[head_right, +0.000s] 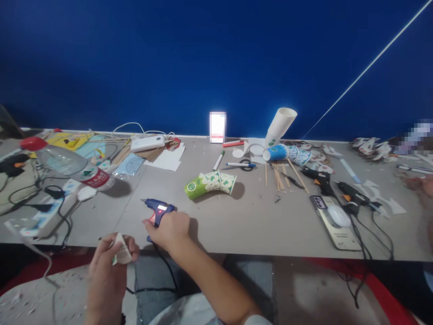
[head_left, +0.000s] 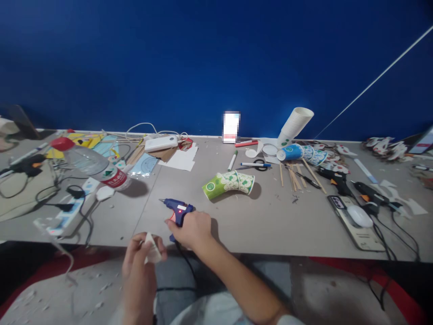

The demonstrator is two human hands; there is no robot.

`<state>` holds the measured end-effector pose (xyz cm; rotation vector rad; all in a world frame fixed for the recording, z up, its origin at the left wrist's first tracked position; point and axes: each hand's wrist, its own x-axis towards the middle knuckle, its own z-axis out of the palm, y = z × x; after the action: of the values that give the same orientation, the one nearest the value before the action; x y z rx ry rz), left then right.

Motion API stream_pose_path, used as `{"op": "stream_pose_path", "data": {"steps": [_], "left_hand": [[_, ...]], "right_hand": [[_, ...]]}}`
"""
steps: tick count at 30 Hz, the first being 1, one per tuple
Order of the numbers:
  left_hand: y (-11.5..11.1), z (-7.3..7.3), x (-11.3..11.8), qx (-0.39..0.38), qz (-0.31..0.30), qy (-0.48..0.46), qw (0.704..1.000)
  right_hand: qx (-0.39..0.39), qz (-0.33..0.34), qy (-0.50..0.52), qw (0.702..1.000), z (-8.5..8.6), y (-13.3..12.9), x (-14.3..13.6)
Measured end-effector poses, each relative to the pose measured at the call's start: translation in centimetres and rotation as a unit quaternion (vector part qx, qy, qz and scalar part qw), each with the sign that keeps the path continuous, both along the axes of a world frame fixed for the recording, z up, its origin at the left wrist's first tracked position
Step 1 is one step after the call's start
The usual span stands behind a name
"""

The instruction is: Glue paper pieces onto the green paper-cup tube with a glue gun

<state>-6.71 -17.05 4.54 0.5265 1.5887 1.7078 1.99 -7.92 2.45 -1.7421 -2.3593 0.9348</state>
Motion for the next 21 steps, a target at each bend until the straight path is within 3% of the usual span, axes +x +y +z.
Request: {"op": "stream_pose_path", "data": {"steps": [8, 11, 14, 16, 21], "left_hand": [[-0.1, -1.8, -2.1, -0.048, 0.058, -0.016, 0.997], [0.0, -2.1, -2.1, -0.055, 0.054, -0.017, 0.997], [0.2, -2.4, -1.9, -0.059, 0.048, -0.013, 0.997], [0.5, -2.6, -1.6, -0.061, 0.034, 0.006, 0.998], [1.8, -2.4, -0.3, -0.038, 0.019, 0.082, 0.996]], "right_hand": [[0.007, 0.003, 0.002, 1.0, -0.1, 0.4, 0.8], [0.007, -0.031, 0.057, 0.998, -0.1, 0.0, 1.8], [-0.025, -0.098, 0.176, 0.979, -0.7, -0.7, 2.9], [-0.09, -0.144, 0.292, 0.941, -1.3, -1.1, 3.8], [-0.269, -0.23, 0.496, 0.793, -1.3, -2.0, 6.6]]}}
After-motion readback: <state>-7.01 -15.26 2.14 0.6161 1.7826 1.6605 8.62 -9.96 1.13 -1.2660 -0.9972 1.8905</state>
